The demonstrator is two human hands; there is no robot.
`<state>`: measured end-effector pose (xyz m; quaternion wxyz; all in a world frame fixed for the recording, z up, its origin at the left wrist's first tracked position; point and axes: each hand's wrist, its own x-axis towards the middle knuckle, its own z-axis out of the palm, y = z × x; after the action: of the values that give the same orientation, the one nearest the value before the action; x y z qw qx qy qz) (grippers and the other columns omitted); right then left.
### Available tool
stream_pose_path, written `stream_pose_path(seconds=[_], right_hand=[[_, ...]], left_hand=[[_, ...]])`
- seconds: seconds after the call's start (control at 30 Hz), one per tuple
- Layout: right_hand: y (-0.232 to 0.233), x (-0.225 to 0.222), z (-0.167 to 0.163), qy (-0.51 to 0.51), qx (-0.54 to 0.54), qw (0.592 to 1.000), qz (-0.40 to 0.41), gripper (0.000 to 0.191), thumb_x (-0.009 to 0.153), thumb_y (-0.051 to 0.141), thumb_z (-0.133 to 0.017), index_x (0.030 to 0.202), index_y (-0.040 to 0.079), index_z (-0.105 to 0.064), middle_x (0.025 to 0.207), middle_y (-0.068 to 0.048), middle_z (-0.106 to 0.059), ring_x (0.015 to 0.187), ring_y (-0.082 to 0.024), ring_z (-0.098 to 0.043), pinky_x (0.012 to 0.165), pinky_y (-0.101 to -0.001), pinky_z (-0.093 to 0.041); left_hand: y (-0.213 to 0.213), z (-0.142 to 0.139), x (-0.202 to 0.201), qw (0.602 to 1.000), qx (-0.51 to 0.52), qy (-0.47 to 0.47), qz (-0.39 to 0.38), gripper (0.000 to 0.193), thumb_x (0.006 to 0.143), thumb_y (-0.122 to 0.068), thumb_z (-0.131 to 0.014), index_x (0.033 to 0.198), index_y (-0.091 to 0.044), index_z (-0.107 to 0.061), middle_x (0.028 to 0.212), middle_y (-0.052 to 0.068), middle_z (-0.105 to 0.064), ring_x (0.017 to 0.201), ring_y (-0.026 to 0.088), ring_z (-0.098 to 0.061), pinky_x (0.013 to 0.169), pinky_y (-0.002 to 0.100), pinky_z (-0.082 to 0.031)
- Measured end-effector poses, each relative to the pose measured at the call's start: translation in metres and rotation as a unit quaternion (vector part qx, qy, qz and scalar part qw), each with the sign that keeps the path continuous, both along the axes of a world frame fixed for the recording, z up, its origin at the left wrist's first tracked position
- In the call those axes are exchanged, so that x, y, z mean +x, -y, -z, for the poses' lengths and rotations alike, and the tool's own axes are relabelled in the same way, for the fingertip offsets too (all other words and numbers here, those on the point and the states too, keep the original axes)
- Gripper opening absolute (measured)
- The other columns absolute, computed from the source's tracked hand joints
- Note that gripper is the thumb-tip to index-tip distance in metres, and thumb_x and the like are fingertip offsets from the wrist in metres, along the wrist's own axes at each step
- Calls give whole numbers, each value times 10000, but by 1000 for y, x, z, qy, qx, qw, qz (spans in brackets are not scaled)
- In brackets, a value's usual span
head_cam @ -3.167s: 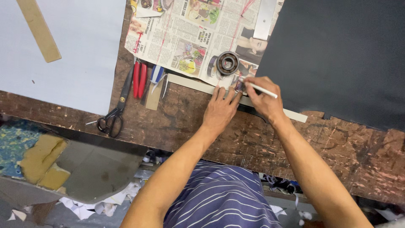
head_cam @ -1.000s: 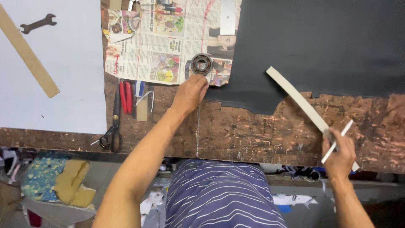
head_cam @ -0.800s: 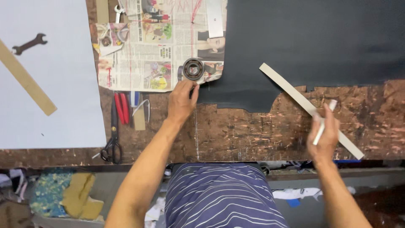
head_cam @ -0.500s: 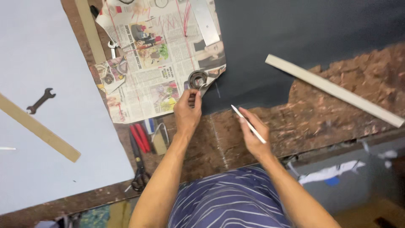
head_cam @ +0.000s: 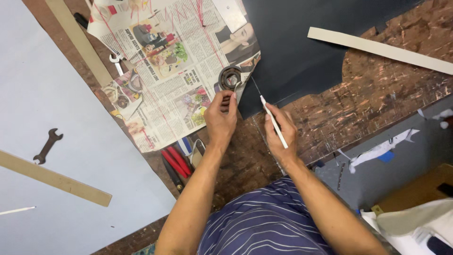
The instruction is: The person aligns a newspaper template on a black sheet using a ruler, marks the outline with a white pencil, and cuts the material with scissors. They then place a light gray template on the black sheet, trace its edges, and cut along the marked lines to produce shaped pieces.
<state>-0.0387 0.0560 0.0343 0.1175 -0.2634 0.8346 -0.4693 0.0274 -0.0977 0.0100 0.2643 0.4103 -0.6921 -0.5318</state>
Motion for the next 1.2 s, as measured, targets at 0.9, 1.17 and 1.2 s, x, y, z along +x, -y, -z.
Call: stream_pose_path(seconds=[0.9,1.17,1.2], right_hand=[[8,0,3,-5,4,999,34,292,1028,55,-626,1313,29,-686,1212,-137,-719,1060,-229,-715,904,-324,-574],[45,-21,-3,-10,-38,999,-5,279,1035,71,-634,1307,25,-678,1218,-132,-717,1135,-226,-691,956,-338,-553],[48,-22,-1,-17,-32,999,-2,280,1034,71,-637,1306,25,-682,1208,-130,-720,1125,-226,-690,945,-342,-557]], left_hand=[[14,2,8,996,84,-20,8,134,978,-129,-725,1049,-15,-729,860,62,-759,757,80,-688,662,226,-561],[12,2,4,995,99,-18,-6,134,971,-125,-732,1044,-13,-734,845,56,-750,744,75,-684,656,224,-558],[12,3,3,995,97,-20,-8,134,964,-123,-734,1041,-14,-735,853,54,-754,749,73,-691,657,221,-563]])
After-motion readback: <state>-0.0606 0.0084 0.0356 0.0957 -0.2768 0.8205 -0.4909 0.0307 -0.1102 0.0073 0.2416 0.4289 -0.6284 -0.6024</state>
